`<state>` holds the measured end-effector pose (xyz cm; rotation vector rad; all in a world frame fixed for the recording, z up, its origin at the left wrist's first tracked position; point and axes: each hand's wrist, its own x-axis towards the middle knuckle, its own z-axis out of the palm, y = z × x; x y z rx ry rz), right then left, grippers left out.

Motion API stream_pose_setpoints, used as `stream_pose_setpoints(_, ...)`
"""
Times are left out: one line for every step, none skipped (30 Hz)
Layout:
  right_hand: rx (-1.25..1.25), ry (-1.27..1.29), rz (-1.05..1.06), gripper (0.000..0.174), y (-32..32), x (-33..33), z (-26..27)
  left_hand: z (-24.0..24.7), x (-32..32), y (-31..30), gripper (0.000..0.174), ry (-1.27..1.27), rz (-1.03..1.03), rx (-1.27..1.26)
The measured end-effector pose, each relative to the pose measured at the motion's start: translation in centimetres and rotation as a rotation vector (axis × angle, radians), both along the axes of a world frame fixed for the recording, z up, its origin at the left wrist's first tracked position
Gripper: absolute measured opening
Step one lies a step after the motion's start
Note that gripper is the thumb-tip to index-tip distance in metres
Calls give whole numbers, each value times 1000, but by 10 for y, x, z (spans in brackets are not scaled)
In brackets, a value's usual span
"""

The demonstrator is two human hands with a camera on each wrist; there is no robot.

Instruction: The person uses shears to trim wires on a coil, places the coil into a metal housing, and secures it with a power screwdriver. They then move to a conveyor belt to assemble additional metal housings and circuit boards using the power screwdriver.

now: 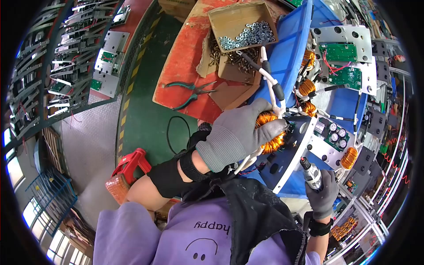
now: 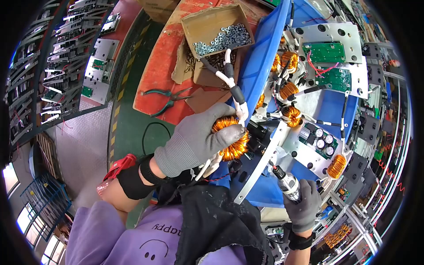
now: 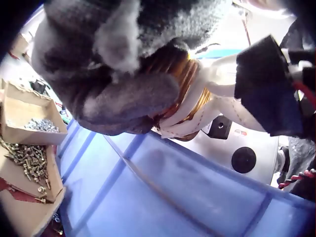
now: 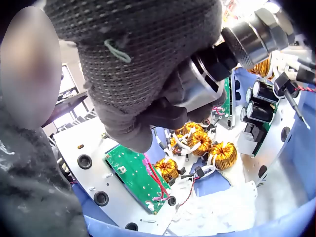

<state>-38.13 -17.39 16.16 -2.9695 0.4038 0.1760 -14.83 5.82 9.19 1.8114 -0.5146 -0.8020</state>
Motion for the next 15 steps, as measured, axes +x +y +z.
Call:
stream_pose_setpoints(2, 3, 3, 54, 0, 0, 0, 1, 0, 1, 57, 11, 2, 6)
stream_pose_setpoints(12, -1, 8, 55, 0, -1, 1, 3, 1, 1, 57, 13, 5, 7)
stream_pose_setpoints(22, -5, 12, 55, -1, 0, 1, 5, 2, 1, 57, 35, -3, 19)
stream_pose_setpoints(23, -3, 14, 55, -1, 0, 0, 6, 2, 1, 58, 57, -11, 30)
stream_pose_setpoints(21, -17, 16, 54, -1, 0, 0, 5, 1, 1, 58, 59, -10, 29)
stream_pose_setpoints(18, -32, 17, 54, -1, 0, 0, 3, -1, 1, 58, 30, 4, 13)
stream_pose_setpoints(17, -30, 17, 54, -2, 1, 1, 2, -2, 1, 58, 2, 17, -3)
stream_pose_setpoints(21, -31, 8, 53, -1, 3, 2, 3, -2, 1, 58, 3, 16, -4)
stream_pose_setpoints(25, -32, 0, 53, -1, 5, 2, 3, -1, 1, 57, 18, 7, 9)
stream_pose_setpoints(24, -31, -2, 53, -1, 6, 2, 4, -1, 1, 57, 33, -3, 22)
stream_pose_setpoints(8, -25, 3, 52, 0, 7, 3, 3, -1, 1, 57, 34, -5, 20)
stream_pose_setpoints(-9, -19, 8, 52, 0, 8, 3, 3, -1, 1, 56, 41, -5, 14)
stream_pose_setpoints(-14, -19, 5, 52, 0, 10, 3, 2, -1, 1, 55, 47, -5, 7)
stream_pose_setpoints(-14, -19, 5, 52, -1, 11, 3, 3, -1, 0, 55, 47, -7, 3)
stream_pose_setpoints(-13, -18, 5, 52, -1, 11, 3, 4, -1, 0, 54, 46, -9, -10)
